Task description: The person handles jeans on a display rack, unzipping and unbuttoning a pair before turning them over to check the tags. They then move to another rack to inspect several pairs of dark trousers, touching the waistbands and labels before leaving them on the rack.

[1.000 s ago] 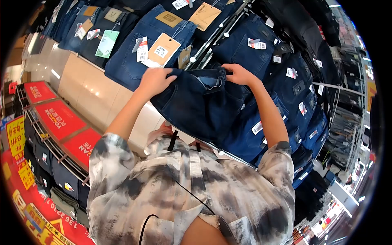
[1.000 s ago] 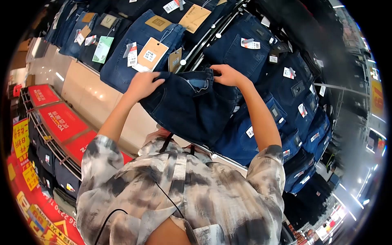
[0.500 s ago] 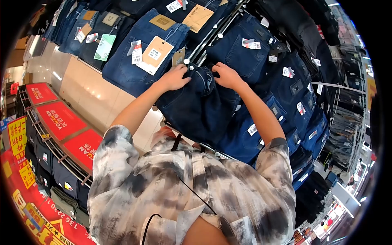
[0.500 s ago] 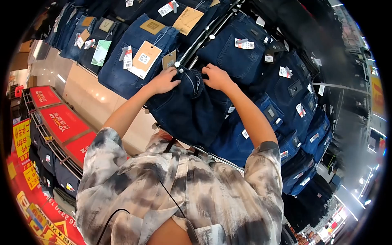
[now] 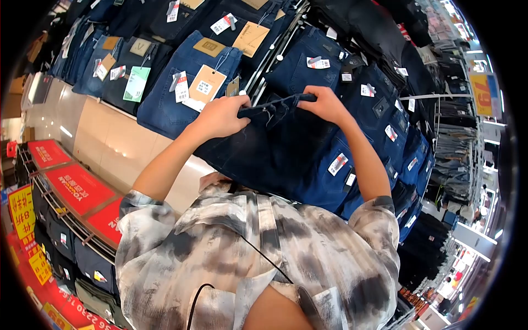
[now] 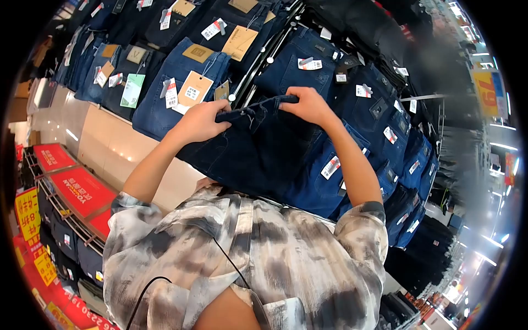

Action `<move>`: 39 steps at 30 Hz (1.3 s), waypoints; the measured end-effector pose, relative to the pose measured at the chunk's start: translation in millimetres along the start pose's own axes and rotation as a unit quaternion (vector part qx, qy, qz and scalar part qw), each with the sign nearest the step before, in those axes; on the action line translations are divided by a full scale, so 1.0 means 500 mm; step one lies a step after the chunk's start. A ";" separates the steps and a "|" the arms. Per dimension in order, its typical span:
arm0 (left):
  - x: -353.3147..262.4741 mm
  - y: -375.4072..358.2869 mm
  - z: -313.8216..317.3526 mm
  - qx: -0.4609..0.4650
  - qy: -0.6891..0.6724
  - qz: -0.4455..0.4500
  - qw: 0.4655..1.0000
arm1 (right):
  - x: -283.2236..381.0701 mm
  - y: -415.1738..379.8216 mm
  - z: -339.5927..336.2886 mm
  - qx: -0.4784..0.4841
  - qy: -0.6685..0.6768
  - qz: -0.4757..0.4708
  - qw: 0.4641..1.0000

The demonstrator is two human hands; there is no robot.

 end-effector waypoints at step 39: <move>-0.144 -0.065 0.232 0.213 -0.535 -0.238 0.782 | 0.086 -0.240 0.003 -0.169 0.009 0.103 0.980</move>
Point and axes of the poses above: each hand's wrist, its own y-axis towards the middle knuckle, its own z-axis out of the palm, x = y × z, the point moved 6 cm from there along y, towards the middle knuckle, and after that the axes turned 6 degrees about y, right-handed, at the moved point
